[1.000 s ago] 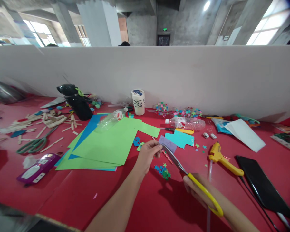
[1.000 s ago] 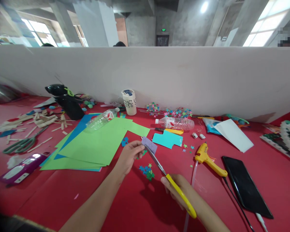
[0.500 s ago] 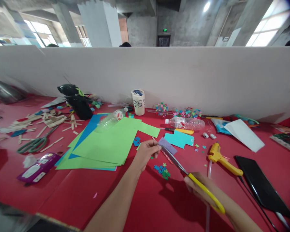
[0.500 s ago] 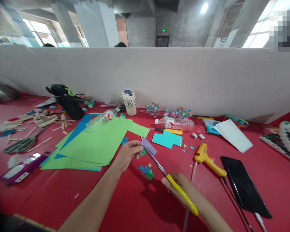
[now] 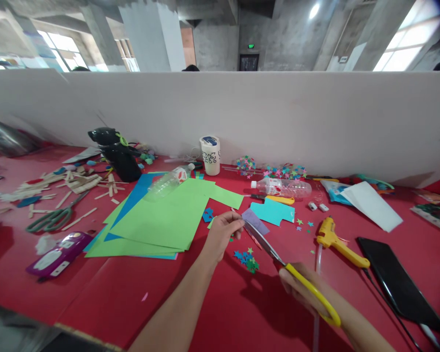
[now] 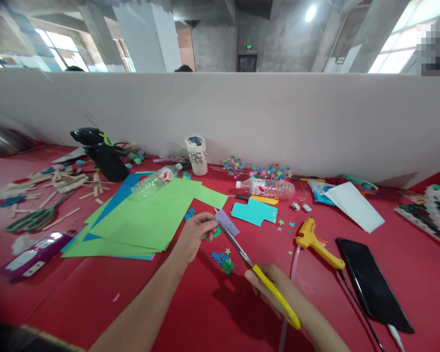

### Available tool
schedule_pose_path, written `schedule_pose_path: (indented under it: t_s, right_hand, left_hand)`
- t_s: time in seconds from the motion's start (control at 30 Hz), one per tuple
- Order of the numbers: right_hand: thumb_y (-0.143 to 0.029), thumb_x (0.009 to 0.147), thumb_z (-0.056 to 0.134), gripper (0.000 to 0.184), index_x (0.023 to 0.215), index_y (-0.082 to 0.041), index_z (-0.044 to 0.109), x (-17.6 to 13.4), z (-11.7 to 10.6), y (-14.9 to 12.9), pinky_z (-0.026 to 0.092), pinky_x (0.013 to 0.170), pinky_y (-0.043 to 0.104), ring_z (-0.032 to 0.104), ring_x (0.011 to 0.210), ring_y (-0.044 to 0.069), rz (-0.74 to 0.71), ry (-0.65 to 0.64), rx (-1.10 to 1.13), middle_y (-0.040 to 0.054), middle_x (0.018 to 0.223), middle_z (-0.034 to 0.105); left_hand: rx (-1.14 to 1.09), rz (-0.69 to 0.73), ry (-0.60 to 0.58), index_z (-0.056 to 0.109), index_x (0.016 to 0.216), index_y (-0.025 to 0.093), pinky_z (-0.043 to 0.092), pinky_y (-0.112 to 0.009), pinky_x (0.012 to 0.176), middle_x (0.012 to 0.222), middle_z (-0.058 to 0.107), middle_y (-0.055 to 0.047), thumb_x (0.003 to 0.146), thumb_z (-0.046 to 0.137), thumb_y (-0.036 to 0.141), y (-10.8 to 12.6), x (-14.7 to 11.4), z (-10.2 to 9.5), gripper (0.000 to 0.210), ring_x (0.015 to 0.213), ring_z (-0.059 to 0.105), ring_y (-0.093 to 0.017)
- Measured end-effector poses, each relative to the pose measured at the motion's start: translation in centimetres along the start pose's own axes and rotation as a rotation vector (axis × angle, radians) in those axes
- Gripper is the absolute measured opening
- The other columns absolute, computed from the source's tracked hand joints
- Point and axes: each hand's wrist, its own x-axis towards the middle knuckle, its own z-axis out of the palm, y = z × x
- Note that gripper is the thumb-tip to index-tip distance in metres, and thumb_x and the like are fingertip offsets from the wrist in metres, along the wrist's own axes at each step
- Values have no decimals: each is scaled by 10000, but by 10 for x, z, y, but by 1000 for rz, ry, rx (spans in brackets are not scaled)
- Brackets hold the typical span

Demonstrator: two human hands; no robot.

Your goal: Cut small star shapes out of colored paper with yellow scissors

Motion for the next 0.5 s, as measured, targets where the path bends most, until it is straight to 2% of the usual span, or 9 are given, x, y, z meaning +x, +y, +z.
schedule_pose_path:
  t_s: [0.5]
  right_hand:
    - [-707,723,371,524,609,-198,409,1,-1,4,238,275,151,294,287,44,-2,2,-13,-96,408,321]
  left_hand:
    - [16,-4,4,548,614,145,324,-194,443,496,515,36,644,607,251,0,1,-1,124,398,425,-50]
